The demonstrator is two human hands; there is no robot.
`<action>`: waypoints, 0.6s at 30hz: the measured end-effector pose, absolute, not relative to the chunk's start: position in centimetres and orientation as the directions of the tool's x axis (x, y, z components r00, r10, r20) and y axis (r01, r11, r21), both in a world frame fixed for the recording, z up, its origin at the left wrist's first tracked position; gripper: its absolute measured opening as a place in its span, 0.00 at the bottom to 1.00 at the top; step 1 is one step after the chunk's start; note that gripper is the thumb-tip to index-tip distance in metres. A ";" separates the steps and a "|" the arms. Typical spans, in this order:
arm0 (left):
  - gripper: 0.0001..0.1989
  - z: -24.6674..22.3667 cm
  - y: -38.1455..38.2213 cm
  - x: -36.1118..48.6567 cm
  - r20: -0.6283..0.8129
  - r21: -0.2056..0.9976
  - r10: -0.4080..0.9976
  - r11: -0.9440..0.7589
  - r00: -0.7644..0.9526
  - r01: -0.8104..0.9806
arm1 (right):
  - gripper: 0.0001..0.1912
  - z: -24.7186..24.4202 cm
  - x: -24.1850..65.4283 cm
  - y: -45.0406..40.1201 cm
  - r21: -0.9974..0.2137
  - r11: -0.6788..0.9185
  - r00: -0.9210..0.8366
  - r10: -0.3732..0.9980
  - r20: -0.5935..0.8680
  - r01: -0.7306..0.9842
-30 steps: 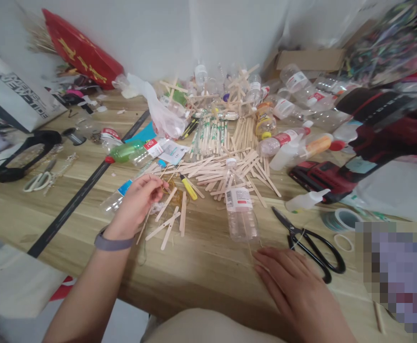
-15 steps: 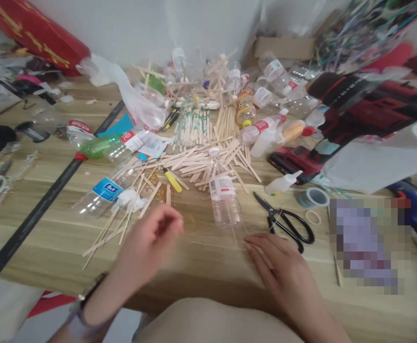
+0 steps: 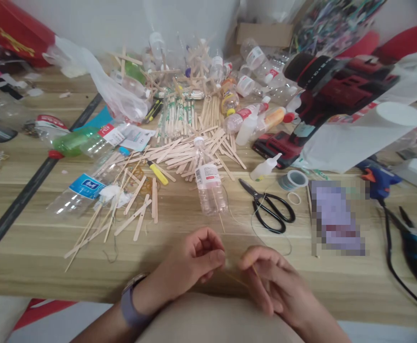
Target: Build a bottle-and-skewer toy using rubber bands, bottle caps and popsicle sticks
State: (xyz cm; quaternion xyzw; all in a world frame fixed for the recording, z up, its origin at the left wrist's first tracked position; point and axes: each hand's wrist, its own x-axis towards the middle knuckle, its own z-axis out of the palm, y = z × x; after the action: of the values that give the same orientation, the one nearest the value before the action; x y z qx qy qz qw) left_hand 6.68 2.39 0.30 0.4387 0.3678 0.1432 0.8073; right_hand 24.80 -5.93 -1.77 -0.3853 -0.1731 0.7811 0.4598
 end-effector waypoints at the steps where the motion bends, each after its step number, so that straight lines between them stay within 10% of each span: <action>1: 0.14 0.2 2.4 6.7 -0.477 0.801 0.551 0.593 0.685 0.081 | 0.15 -2.0 25.2 -6.1 -0.633 -0.541 -0.294 0.838 -0.459 -0.554; 8: 0.18 -0.3 2.5 7.7 -0.693 0.660 0.549 0.744 0.467 0.104 | 0.20 -1.4 26.6 -3.5 -0.790 -0.608 0.137 0.778 -0.613 -0.078; 18: 0.13 -1.6 2.6 7.7 -0.603 0.797 0.647 0.506 0.466 0.328 | 0.16 -2.6 24.1 0.0 -0.761 -0.645 0.042 0.760 -0.648 -0.068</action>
State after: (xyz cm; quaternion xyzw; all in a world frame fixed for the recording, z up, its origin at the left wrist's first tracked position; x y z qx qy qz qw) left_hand 7.74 2.62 -1.60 0.4839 0.5040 0.1129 0.7065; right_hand 24.12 -0.04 -2.62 -0.6445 -0.2684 0.6381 0.3247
